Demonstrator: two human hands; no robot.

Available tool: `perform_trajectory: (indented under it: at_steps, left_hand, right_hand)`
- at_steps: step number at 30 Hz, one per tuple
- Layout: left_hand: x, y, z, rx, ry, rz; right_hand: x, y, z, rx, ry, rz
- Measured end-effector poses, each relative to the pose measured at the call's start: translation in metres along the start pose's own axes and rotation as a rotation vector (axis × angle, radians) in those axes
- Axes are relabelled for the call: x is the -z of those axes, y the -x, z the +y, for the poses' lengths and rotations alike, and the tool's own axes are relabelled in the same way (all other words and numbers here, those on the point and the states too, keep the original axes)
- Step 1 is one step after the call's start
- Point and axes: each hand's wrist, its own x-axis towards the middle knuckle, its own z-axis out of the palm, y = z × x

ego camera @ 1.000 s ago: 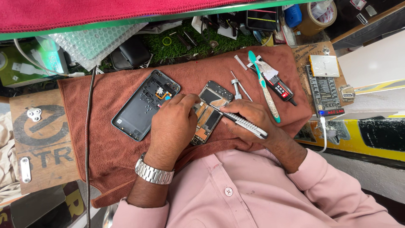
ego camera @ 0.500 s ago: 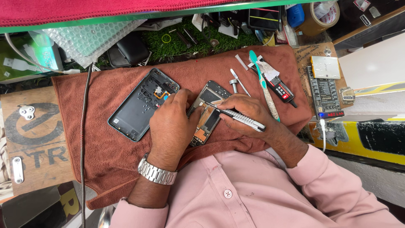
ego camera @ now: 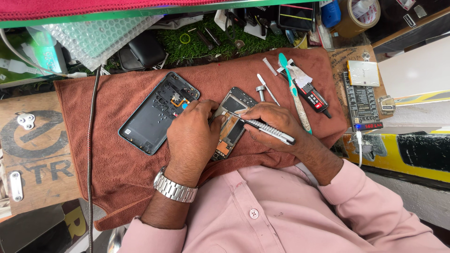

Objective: The person disassembles a smartphone by prying open the back cover with a utility knife. They then use a metal spudger to disconnect internal connectors and remove the battery from the device.

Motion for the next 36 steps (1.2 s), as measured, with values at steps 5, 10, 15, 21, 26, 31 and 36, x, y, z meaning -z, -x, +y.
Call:
perform_trajectory:
  at_steps: [5, 10, 15, 21, 26, 31, 36]
  left_hand:
    - [-0.0013, -0.0001, -0.0002, 0.006, 0.003, -0.010]
    - [-0.0002, -0.0002, 0.0005, -0.003, 0.008, 0.003]
    - [0.0012, -0.0019, 0.0021, 0.058, 0.025, -0.051]
    - [0.0011, -0.0021, 0.0015, 0.061, 0.030, -0.048]
    - [0.0001, -0.0014, 0.0003, 0.045, 0.032, -0.035]
    - [-0.0003, -0.0018, 0.0000, 0.056, 0.031, -0.050]
    - [0.0001, -0.0021, -0.0002, 0.049, 0.037, -0.043]
  right_hand:
    - [-0.0006, 0.0011, 0.0012, -0.002, 0.004, -0.007]
    - [-0.0011, 0.0021, 0.0036, 0.037, 0.026, -0.015]
    - [-0.0026, 0.0013, 0.0063, 0.086, 0.018, -0.016]
    - [0.0002, 0.0011, 0.0034, 0.094, 0.027, -0.021]
    - [-0.0014, 0.0028, 0.0047, 0.103, 0.045, -0.013]
    - [-0.0019, 0.0043, 0.0052, 0.106, 0.040, -0.009]
    - [-0.0008, 0.0042, 0.0015, 0.092, 0.038, -0.009]
